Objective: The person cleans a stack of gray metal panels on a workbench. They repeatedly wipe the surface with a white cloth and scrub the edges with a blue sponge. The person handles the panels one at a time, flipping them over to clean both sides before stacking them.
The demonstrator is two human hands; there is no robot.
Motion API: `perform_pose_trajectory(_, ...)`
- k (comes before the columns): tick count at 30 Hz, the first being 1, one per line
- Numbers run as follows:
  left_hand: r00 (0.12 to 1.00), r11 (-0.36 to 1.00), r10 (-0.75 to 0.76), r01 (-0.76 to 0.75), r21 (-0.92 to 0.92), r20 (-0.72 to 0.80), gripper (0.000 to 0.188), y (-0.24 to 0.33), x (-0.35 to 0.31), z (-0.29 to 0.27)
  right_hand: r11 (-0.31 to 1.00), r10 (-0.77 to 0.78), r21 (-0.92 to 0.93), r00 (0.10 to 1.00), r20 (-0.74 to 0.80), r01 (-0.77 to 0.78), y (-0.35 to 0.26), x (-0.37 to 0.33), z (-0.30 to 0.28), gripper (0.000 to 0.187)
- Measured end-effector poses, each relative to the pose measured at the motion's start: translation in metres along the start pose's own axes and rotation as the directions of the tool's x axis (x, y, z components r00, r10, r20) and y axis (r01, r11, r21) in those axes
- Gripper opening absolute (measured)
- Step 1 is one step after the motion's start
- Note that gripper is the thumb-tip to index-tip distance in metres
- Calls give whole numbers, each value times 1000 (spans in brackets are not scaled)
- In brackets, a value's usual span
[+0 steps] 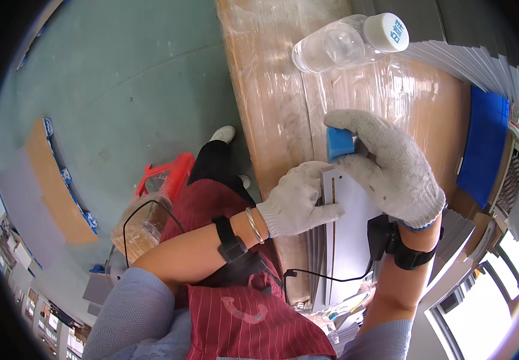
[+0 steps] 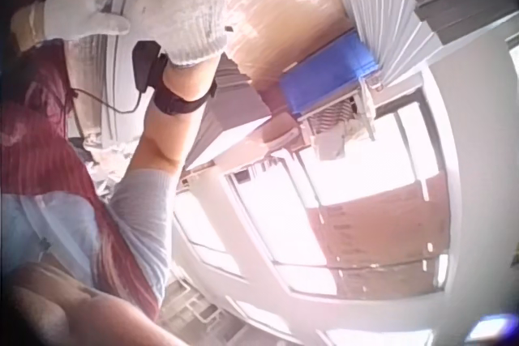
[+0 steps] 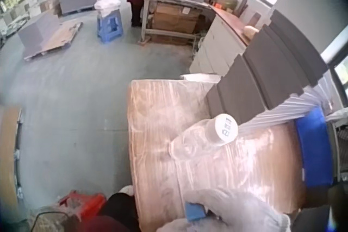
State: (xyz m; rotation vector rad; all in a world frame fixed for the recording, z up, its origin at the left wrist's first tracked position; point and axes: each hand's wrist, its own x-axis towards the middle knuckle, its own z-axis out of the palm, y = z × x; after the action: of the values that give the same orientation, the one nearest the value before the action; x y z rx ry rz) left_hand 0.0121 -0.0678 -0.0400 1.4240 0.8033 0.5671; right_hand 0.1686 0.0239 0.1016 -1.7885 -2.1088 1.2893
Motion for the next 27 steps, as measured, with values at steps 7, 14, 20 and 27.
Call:
perform_pose_trajectory(7,998,998,62,-62,25,-9,44,-3,1,1,991,-122,-38,978,171,130,5,24,6,50)
perform_pose_trajectory(14,998,998,62,-61,16,-18,38,-2,2,0,987,-75,-122,965,251,108,14,31,19,48)
perform_pose_trajectory(20,994,996,-59,65,-55,97,44,3,2,-6,974,-59,-199,966,250,111,18,39,27,46)
perform_pose_trajectory(27,982,991,-85,101,-92,169,45,4,5,-9,972,31,-233,970,242,27,2,34,22,46)
